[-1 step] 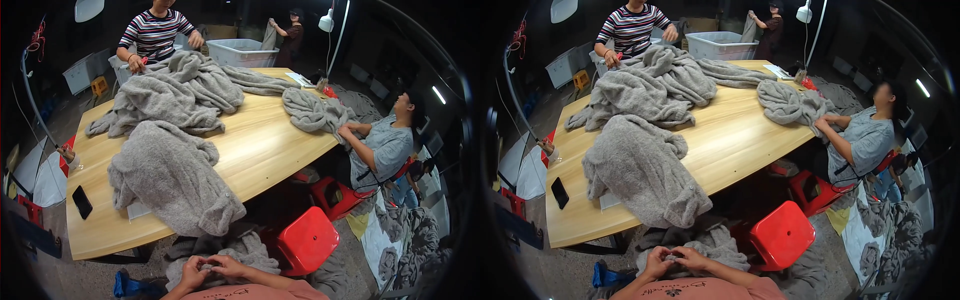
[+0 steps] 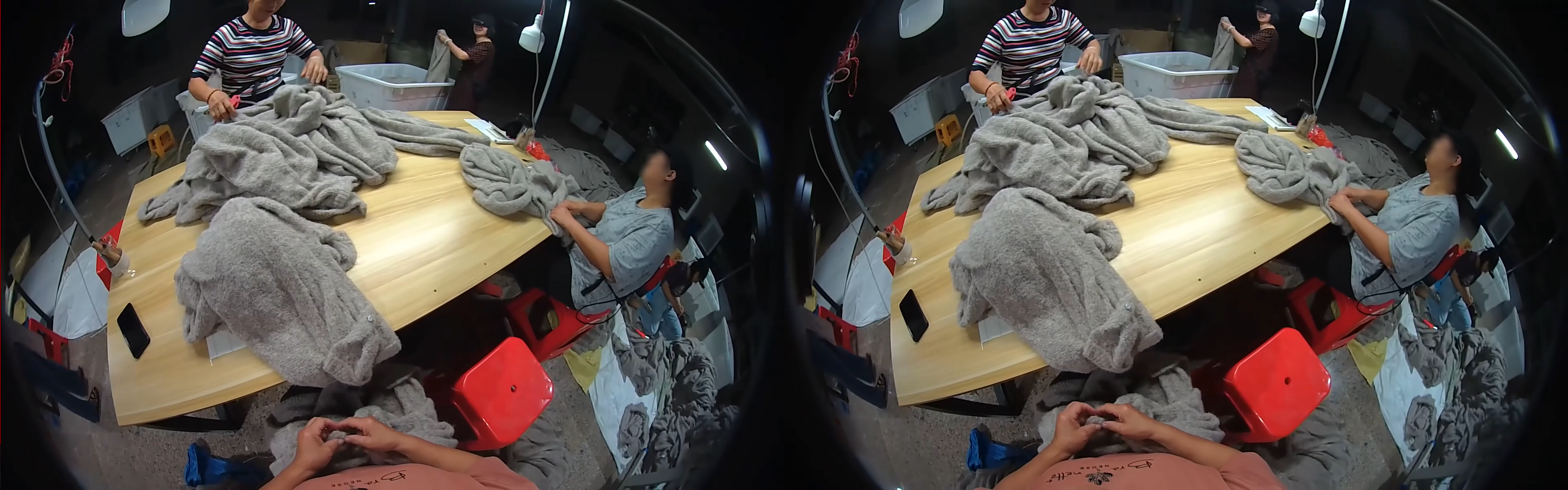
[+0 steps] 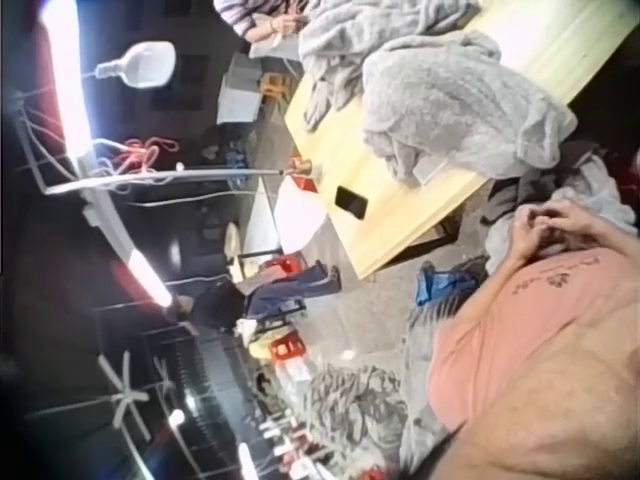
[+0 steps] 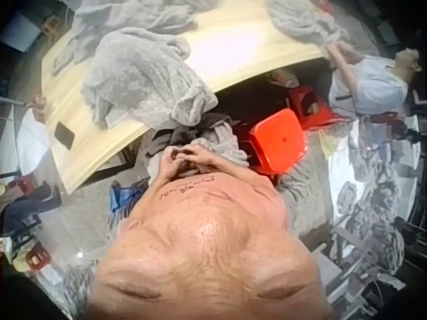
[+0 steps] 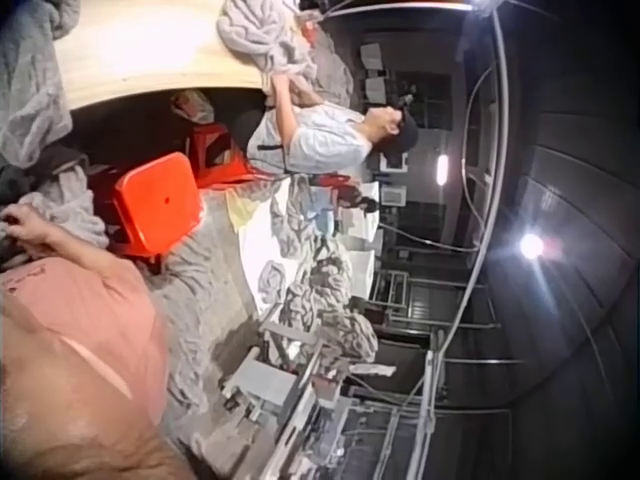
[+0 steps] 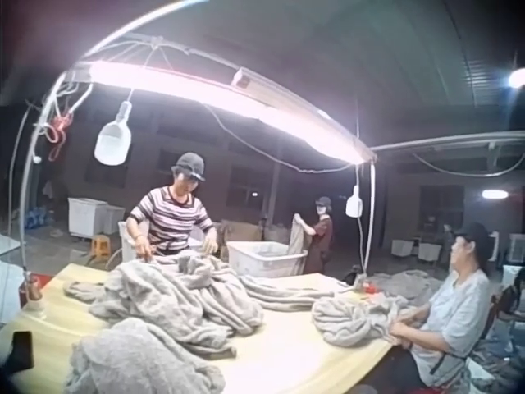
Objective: The person is inspecting and handling pieces of grey fabric at a workstation.
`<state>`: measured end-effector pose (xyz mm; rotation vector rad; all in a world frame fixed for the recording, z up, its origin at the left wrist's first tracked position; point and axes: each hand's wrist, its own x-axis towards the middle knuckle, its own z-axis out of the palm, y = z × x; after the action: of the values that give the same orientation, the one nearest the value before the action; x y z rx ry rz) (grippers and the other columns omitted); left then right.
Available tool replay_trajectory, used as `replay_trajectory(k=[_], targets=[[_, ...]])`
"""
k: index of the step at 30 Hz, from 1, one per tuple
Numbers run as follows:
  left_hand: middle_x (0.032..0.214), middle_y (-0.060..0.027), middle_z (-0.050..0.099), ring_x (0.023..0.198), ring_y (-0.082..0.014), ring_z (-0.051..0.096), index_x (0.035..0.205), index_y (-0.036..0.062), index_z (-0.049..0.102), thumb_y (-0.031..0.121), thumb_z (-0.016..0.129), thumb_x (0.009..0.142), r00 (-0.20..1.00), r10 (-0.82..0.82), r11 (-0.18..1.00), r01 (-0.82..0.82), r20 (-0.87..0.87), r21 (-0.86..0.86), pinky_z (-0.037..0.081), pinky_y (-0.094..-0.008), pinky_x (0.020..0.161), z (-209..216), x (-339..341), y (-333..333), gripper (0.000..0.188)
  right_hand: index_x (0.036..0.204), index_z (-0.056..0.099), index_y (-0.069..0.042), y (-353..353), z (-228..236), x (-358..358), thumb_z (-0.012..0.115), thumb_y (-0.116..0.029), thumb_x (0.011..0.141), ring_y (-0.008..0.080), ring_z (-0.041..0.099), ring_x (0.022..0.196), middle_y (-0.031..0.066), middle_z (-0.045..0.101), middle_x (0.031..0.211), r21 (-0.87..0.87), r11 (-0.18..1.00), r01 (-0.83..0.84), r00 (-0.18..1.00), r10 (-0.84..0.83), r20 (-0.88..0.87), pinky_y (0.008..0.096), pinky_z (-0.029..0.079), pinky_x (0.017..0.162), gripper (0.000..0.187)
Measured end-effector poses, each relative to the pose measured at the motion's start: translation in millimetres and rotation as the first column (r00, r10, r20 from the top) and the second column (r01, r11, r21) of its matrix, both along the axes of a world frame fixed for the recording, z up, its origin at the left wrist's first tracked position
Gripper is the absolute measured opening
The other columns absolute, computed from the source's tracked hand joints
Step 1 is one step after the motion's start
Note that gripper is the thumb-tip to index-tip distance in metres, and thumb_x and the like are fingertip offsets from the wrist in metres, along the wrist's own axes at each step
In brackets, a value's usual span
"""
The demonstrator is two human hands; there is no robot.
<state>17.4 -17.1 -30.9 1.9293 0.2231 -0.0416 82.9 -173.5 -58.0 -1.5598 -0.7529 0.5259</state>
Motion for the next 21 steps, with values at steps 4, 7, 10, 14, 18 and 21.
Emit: replay_trajectory(k=[4, 7, 10, 14, 18, 21], targets=[[0.068, 0.0008, 0.057, 0.059, -0.0044, 0.049, 0.080, 0.0030, 0.058, 0.001, 0.070, 0.064, 0.990, 0.100, 0.932, -0.128, -0.098, -0.339, 0.042, -0.0193, 0.053, -15.4, -1.5, 0.2, 0.020, 0.094, 0.056, 0.000, -1.4, -1.5, 5.5, 0.058, -0.012, 0.078, 0.0168, 0.057, 0.069, 0.0109, 0.061, 0.080, -0.082, 0.980, -0.180, 0.973, 0.165, -0.162, 0.0294, 0.044, 0.061, 0.020], [0.068, 0.0010, 0.057, 0.059, -0.0041, 0.049, 0.078, 0.0024, 0.059, 0.000, 0.070, 0.065, 0.979, 0.160, 0.917, -0.194, -0.123, -0.347, 0.041, -0.0188, 0.052, -6.6, -2.0, -3.8, 0.017, 0.090, 0.057, 0.000, 0.3, -5.9, 4.6, 0.057, -0.013, 0.078, 0.0161, 0.057, 0.067, 0.0101, 0.058, 0.073, -0.177, 0.970, -0.166, 0.986, 0.157, -0.059, 0.0291, 0.043, 0.060, 0.018], [0.068, 0.0012, 0.057, 0.058, -0.0037, 0.049, 0.076, 0.0016, 0.059, 0.000, 0.069, 0.067, 0.969, 0.125, 0.913, -0.196, -0.214, -0.356, 0.041, -0.0185, 0.051, -12.0, -4.8, 1.9, 0.014, 0.082, 0.055, 0.000, 0.8, -3.0, 0.1, 0.056, -0.013, 0.077, 0.0176, 0.055, 0.061, 0.0112, 0.055, 0.066, -0.139, 0.988, -0.061, 0.998, 0.059, -0.013, 0.0308, 0.041, 0.056, 0.014], [0.068, 0.0012, 0.058, 0.058, -0.0034, 0.049, 0.074, 0.0005, 0.059, -0.001, 0.066, 0.070, 0.950, -0.021, 0.863, -0.140, -0.311, -0.486, 0.040, -0.0182, 0.051, -22.4, -3.6, 8.8, 0.009, 0.079, 0.054, 0.000, 0.9, 1.0, -3.3, 0.054, -0.011, 0.077, 0.0236, 0.055, 0.060, 0.0136, 0.055, 0.066, -0.110, 0.994, 0.007, 0.998, 0.000, 0.069, 0.0332, 0.041, 0.054, 0.012], [0.068, 0.0012, 0.058, 0.059, -0.0032, 0.049, 0.075, 0.0006, 0.059, -0.002, 0.066, 0.070, 0.962, 0.000, 0.790, -0.167, -0.272, -0.591, 0.040, -0.0178, 0.053, -20.6, -0.4, 4.6, 0.009, 0.077, 0.052, 0.000, 0.3, 13.3, 0.3, 0.051, -0.010, 0.075, 0.0339, 0.055, 0.065, 0.0179, 0.053, 0.067, -0.163, 0.986, -0.031, 0.994, 0.048, 0.102, 0.0383, 0.041, 0.056, 0.011], [0.069, 0.0011, 0.059, 0.059, -0.0035, 0.049, 0.075, 0.0014, 0.059, -0.001, 0.066, 0.070, 0.975, 0.022, 0.818, -0.145, -0.222, -0.556, 0.040, -0.0182, 0.055, -11.9, -2.6, 0.6, 0.009, 0.076, 0.051, 0.000, -0.7, 9.4, 0.7, 0.051, -0.010, 0.075, 0.0353, 0.054, 0.066, 0.0183, 0.053, 0.067, -0.189, 0.980, -0.066, 0.980, 0.099, 0.170, 0.0403, 0.041, 0.057, 0.011]])
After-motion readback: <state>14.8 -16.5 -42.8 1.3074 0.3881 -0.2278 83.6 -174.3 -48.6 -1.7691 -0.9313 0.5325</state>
